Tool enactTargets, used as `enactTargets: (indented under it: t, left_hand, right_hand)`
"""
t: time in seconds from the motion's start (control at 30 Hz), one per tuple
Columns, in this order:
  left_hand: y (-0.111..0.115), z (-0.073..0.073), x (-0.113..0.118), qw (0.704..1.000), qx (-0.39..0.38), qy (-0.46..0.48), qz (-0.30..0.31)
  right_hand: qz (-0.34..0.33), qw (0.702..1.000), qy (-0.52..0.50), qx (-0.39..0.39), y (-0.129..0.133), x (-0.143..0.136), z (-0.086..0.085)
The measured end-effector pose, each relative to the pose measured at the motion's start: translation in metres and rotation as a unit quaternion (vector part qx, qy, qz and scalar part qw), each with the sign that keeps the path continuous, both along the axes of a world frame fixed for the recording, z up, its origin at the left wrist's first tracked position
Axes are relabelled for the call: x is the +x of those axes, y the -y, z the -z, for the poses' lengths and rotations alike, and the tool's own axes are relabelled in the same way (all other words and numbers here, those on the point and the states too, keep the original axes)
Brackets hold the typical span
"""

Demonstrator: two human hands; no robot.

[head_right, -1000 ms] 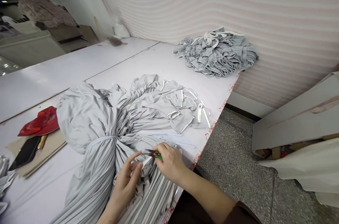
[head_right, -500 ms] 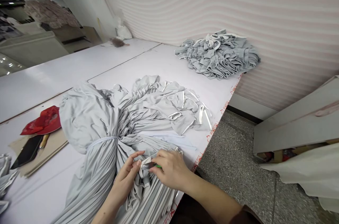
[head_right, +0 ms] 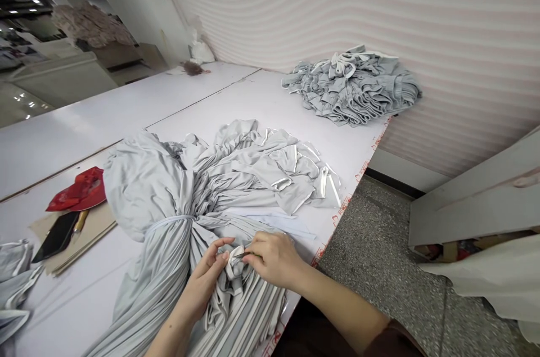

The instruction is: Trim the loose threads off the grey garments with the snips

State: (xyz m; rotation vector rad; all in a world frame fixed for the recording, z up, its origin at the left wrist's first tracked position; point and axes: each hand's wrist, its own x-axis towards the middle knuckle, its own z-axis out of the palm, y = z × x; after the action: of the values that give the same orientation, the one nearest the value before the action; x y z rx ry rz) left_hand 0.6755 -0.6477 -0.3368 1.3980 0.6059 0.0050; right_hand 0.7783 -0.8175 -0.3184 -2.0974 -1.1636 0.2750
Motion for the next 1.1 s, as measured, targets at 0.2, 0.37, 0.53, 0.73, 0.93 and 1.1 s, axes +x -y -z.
enactTargets:
  t: [0.2,0.37,0.53,0.73,0.93,1.1]
  left_hand:
    - [-0.007,0.005,0.003,0.999,-0.031,-0.007,0.020]
    - [-0.023,0.003,0.001,0.986,0.127,0.079,-0.072]
    - [-0.009,0.005,0.022,0.906,0.386,0.089,0.151]
    - [0.003,0.000,0.041,0.870,0.437,0.091,0.210]
    - [-0.050,-0.048,0.006,0.936,0.225,0.032,0.268]
    - [-0.016,-0.046,-0.011,0.788,0.465,-0.165,0.369]
  right_hand:
    - [0.013,1.000,-0.002,0.017,0.001,-0.001,0.007]
    - [0.109,0.981,-0.150,0.061,0.012,0.011,0.015]
    - [0.146,0.958,-0.239,0.065,0.020,0.015,0.017]
    - [0.137,0.962,-0.232,0.054,0.023,0.005,0.012]
    - [0.138,0.977,-0.154,-0.058,0.022,-0.008,0.016]
    - [0.131,0.981,-0.145,-0.008,0.019,-0.014,0.020]
